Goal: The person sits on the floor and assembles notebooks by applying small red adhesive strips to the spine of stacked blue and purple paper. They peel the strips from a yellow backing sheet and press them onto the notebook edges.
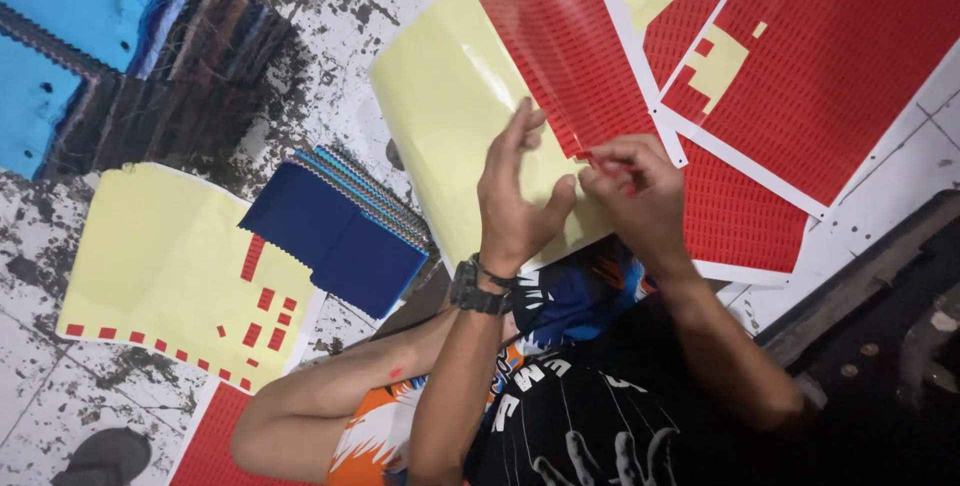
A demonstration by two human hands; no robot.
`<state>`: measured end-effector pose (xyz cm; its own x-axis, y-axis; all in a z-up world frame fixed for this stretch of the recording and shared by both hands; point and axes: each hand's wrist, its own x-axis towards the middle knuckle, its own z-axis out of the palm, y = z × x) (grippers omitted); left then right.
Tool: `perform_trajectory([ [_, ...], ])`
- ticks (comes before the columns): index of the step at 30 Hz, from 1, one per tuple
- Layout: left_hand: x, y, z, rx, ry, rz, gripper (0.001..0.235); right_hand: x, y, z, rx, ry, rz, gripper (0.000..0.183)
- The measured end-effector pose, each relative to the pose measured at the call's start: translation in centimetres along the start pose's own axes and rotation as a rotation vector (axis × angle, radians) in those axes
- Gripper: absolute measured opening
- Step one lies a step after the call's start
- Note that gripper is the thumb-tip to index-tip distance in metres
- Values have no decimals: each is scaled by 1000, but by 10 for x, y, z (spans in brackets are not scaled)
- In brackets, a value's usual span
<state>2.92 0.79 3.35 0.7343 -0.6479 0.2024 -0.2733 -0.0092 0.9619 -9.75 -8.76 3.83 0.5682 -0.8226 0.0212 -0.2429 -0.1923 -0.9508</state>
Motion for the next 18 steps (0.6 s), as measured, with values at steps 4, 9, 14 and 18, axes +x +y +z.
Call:
perform_trajectory([
  [4,-2,5,14,-303,25,-160,85,2,-14,-3,186,-99,152,29],
  [9,10,-4,7,31,163,-70,73,13,19,8,-345,86,-167,32],
  [14,20,-7,-6,462,-108,88,97,14,32,17,-534,57,-291,27],
  [18,22,3,-9,657,-203,-2,107,8,23,21,-749,111,-372,22],
])
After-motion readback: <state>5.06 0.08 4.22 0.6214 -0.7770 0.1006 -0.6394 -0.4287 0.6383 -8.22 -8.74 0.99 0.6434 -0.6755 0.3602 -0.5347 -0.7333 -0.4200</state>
